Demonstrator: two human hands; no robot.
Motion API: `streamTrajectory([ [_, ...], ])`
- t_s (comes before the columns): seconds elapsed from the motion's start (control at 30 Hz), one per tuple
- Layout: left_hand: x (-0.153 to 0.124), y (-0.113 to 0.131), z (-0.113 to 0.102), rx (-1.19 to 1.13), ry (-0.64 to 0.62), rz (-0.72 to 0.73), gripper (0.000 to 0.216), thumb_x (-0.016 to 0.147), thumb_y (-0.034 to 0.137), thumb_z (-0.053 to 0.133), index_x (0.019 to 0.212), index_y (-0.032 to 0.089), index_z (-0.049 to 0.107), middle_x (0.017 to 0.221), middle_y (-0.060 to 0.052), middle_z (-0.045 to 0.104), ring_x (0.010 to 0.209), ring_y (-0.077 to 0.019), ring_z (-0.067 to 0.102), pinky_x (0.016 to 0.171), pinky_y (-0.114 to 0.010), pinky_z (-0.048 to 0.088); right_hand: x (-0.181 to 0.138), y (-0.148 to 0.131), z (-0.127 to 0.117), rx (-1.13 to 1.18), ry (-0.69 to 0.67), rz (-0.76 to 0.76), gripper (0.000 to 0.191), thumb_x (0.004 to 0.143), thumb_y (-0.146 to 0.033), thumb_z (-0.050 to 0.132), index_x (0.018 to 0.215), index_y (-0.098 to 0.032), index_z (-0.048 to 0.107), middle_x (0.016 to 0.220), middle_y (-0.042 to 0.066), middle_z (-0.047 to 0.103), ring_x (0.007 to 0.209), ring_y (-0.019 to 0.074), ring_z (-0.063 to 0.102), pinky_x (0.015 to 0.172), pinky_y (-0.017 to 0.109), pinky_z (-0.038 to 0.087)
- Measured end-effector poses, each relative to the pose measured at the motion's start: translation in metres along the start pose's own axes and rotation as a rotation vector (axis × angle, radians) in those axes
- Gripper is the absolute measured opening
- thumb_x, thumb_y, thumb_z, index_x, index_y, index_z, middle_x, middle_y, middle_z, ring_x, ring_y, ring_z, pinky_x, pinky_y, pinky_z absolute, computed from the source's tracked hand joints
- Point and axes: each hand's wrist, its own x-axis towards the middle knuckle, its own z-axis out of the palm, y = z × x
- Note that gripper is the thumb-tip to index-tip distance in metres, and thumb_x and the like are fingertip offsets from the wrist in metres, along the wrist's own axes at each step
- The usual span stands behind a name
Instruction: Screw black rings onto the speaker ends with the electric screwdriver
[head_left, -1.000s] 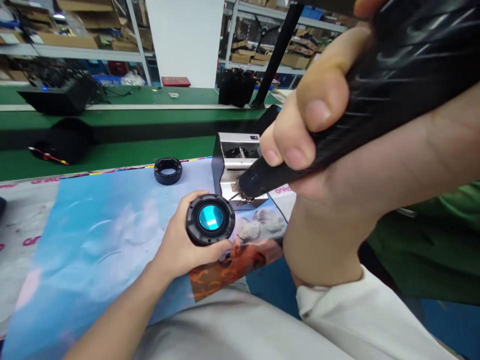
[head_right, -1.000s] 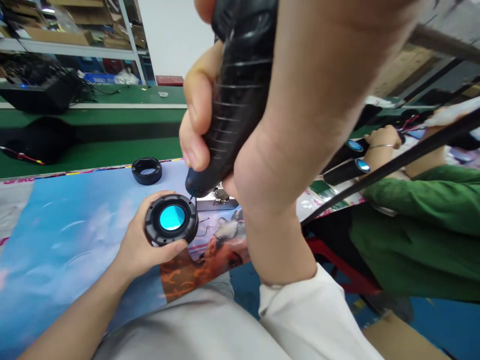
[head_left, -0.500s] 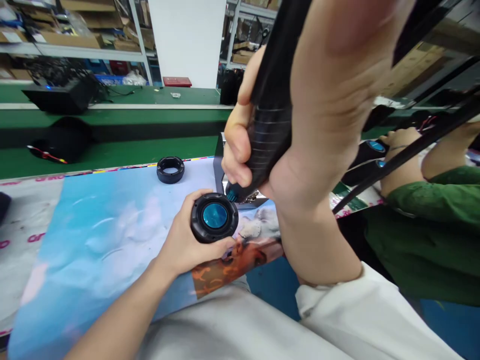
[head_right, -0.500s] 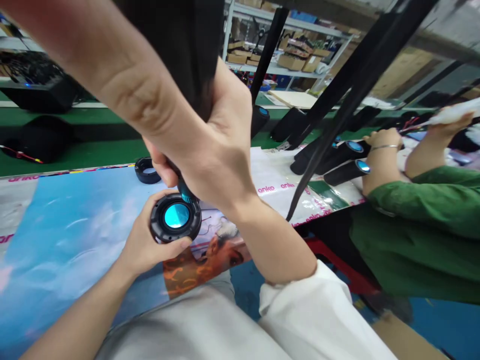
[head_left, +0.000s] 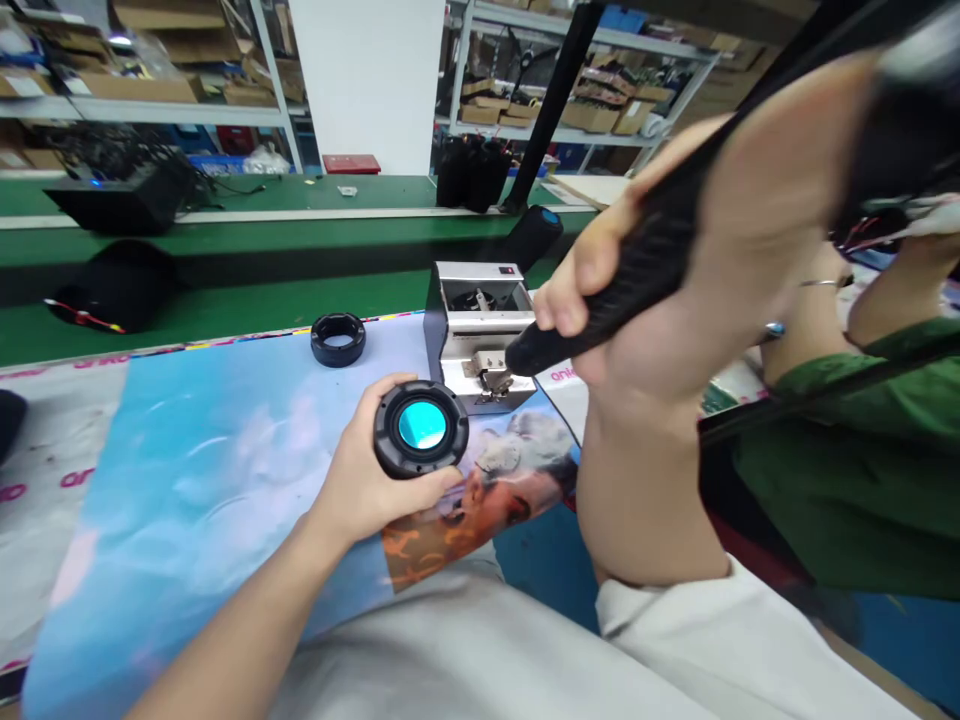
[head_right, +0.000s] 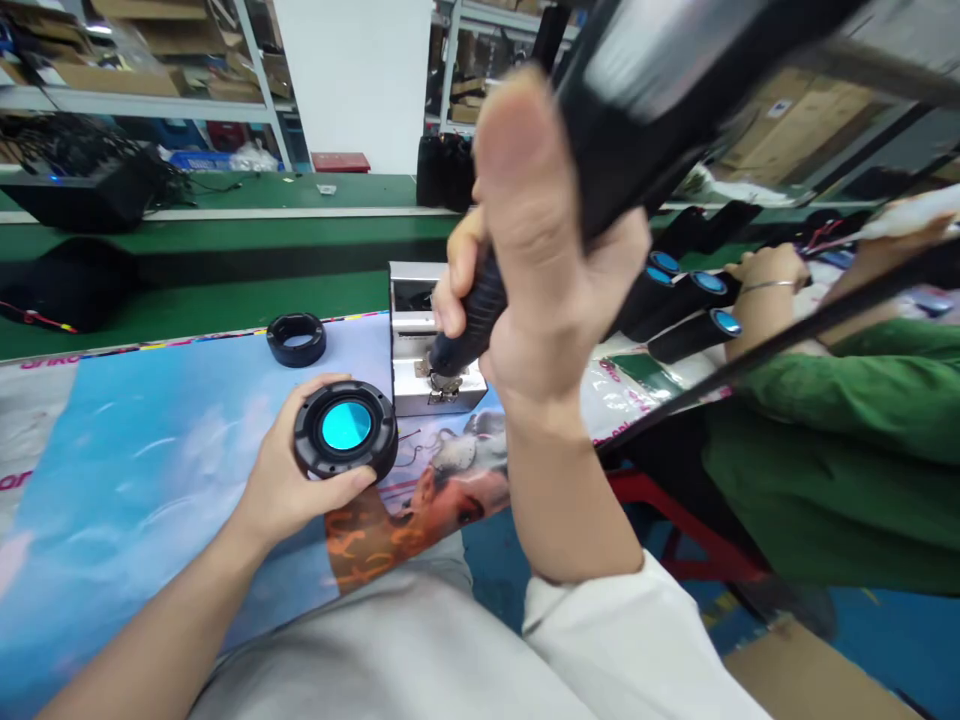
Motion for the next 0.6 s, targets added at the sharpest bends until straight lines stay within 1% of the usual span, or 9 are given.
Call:
streamTrajectory([
  [0.07,0.000,0.000,0.000,-0.002,0.002,0.015,0.078,0.063,0.036,0.093,0.131,0.022,0.057,0.123,-0.009,0.079,0.116,-0.0315,0.078,0.103,-0.042,0.063,-0.005,0.021,-0.005,-0.017,0.086,0.038,0.058,0.088,-0.078,0.073,0.081,-0.028,0.045,0.066,-0.001,0.048,0.054,0.0147,0.046,0.053,0.034,0.043],
  [0.13,0.000,0.000,0.000,0.009,0.013,0.033,0.078,0.063,0.036,0.092,0.130,0.021,0.057,0.121,-0.009,0.080,0.113,-0.0307,0.079,0.101,-0.041,0.063,-0.008,0.040,-0.004,-0.044,0.049,0.148,0.062,0.091,-0.080,0.070,0.080,-0.026,0.041,0.067,0.000,0.049,0.055,0.0142,0.049,0.055,0.034,0.044],
  [0.17,0.000,-0.001,-0.001,0.017,0.022,0.043,0.077,0.063,0.036,0.092,0.130,0.021,0.057,0.121,-0.009,0.080,0.112,-0.0303,0.079,0.100,-0.041,0.064,-0.009,0.049,-0.002,-0.023,0.042,0.164,0.065,0.090,-0.083,0.069,0.080,-0.026,0.041,0.066,0.000,0.050,0.054,0.0135,0.049,0.054,0.033,0.044],
  [0.23,0.000,-0.002,-0.001,0.027,0.040,0.062,0.076,0.063,0.036,0.092,0.129,0.020,0.058,0.120,-0.009,0.080,0.110,-0.0299,0.080,0.098,-0.040,0.064,-0.009,0.064,0.004,0.078,0.093,0.104,0.068,0.088,-0.084,0.072,0.077,-0.024,0.042,0.062,-0.001,0.049,0.049,0.0116,0.048,0.048,0.031,0.039],
  [0.3,0.000,-0.004,-0.001,0.033,0.055,0.076,0.076,0.063,0.035,0.091,0.129,0.020,0.059,0.121,-0.009,0.080,0.110,-0.0298,0.080,0.098,-0.040,0.064,-0.007,0.074,0.009,0.195,0.151,0.015,0.066,0.087,-0.076,0.079,0.071,-0.022,0.045,0.057,-0.002,0.048,0.041,0.0103,0.046,0.040,0.029,0.033],
  [0.37,0.000,-0.005,-0.002,0.029,0.057,0.083,0.075,0.063,0.035,0.092,0.129,0.020,0.059,0.121,-0.008,0.080,0.110,-0.0299,0.080,0.097,-0.040,0.064,-0.005,0.079,0.012,0.272,0.121,0.017,0.062,0.084,-0.066,0.088,0.066,-0.020,0.049,0.054,-0.003,0.050,0.037,0.0108,0.047,0.035,0.028,0.032],
  [0.43,0.000,-0.006,-0.002,0.016,0.048,0.091,0.076,0.064,0.035,0.092,0.130,0.021,0.058,0.121,-0.008,0.080,0.110,-0.0302,0.080,0.097,-0.040,0.064,-0.003,0.076,0.011,0.320,0.095,0.090,0.059,0.077,-0.060,0.094,0.065,-0.019,0.052,0.051,-0.004,0.051,0.033,0.0118,0.045,0.031,0.026,0.031],
  [0.5,0.000,-0.006,-0.002,0.016,0.037,0.098,0.076,0.064,0.035,0.092,0.130,0.021,0.058,0.122,-0.009,0.080,0.110,-0.0306,0.080,0.098,-0.041,0.064,-0.001,0.063,0.009,0.354,0.093,0.129,0.058,0.073,-0.059,0.096,0.067,-0.019,0.055,0.049,-0.004,0.051,0.031,0.0126,0.043,0.028,0.026,0.030],
  [0.6,0.000,-0.006,-0.001,0.027,0.033,0.102,0.075,0.064,0.034,0.093,0.130,0.021,0.059,0.123,-0.009,0.079,0.112,-0.0308,0.079,0.100,-0.041,0.063,0.002,0.023,0.010,0.410,0.155,0.002,0.058,0.074,-0.068,0.091,0.076,-0.021,0.059,0.050,-0.006,0.049,0.033,0.0106,0.041,0.029,0.026,0.031],
])
